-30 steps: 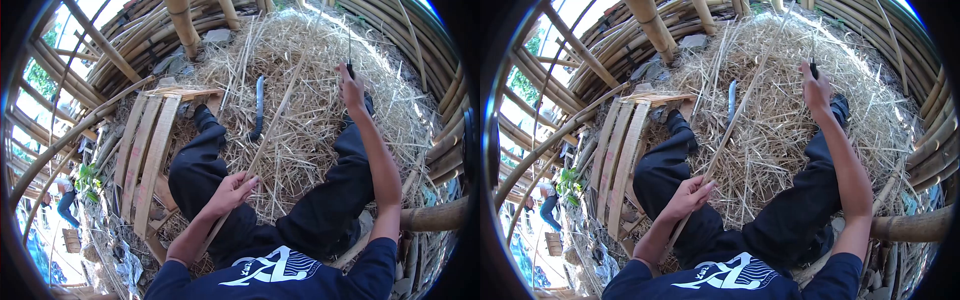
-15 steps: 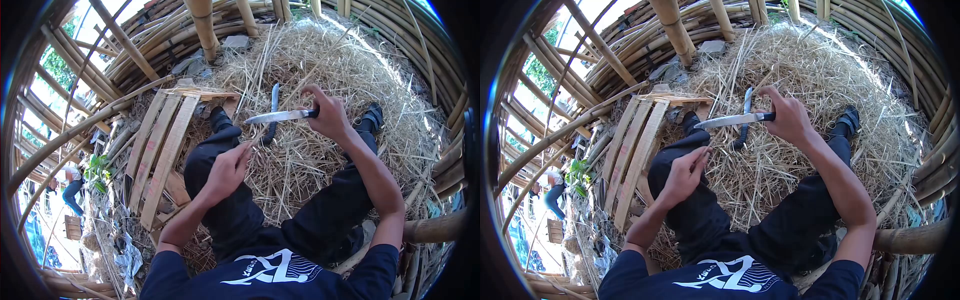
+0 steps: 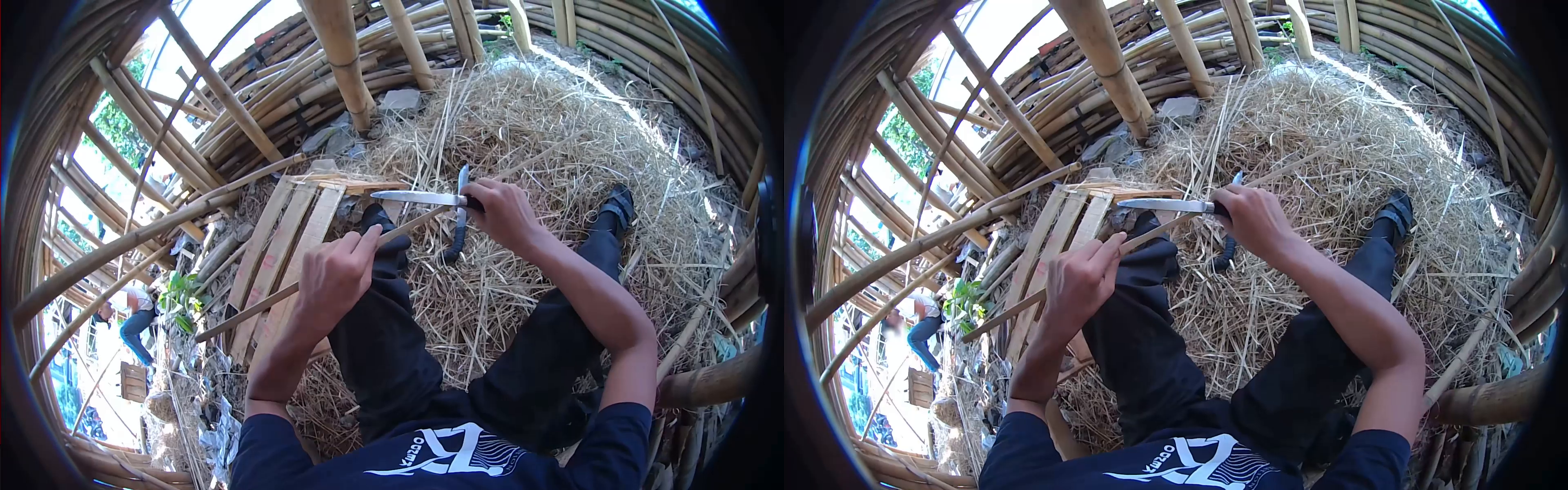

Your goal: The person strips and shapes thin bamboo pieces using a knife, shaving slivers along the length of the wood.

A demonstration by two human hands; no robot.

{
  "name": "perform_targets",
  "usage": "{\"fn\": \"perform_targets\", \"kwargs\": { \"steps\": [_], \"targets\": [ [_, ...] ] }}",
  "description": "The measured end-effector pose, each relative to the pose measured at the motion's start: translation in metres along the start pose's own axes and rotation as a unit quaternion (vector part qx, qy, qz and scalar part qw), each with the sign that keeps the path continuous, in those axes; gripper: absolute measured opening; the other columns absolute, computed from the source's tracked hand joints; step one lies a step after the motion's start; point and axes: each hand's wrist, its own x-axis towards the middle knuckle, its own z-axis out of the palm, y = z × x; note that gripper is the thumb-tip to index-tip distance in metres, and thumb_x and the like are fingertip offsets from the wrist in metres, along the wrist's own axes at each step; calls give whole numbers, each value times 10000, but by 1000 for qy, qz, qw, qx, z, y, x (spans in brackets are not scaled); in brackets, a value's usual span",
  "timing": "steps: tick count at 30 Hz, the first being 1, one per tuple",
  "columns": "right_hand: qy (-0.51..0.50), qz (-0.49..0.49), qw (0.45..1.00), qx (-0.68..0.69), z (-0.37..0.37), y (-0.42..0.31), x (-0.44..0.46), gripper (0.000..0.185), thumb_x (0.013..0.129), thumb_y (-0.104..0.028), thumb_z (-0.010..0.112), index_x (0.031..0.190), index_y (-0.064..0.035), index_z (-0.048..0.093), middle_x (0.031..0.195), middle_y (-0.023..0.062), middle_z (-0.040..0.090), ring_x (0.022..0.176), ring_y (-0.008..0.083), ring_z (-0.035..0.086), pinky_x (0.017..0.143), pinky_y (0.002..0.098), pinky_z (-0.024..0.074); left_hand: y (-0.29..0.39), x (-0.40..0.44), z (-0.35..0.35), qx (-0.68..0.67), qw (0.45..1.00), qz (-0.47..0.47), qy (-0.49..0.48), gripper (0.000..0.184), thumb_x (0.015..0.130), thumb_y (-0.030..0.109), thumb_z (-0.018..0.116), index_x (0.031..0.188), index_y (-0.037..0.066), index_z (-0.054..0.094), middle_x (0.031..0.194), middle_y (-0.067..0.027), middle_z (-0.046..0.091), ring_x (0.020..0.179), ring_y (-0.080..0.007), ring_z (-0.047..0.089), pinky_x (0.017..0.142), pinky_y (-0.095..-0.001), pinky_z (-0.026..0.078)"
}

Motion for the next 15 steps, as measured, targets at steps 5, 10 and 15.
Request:
{"fn": "perform_targets", "kwargs": {
  "steps": [5,10,15],
  "targets": [
    [60,60,996,8,2,-7,16,163,821,-126,651,959,-41,636,791,124,621,710,322,621,634,420,479,24,24,-30,213,964,130,93,323,755,71,652,1077,88,667,859,-39,619,804,-183,624,790,-352,461],
    [106,75,990,59,9,1,29,157,822,-133,655,906,-4,622,763,163,607,708,360,600,634,440,455,44,39,-54,138,940,293,109,273,741,86,684,1013,81,665,923,-17,631,924,-163,631,877,-361,438],
    [129,108,983,76,11,18,38,140,825,-121,642,854,8,594,783,188,610,762,384,593,686,465,447,37,31,-30,-19,938,310,154,218,703,68,749,900,81,656,800,0,606,763,-150,621,781,-335,461]
  ]
}}
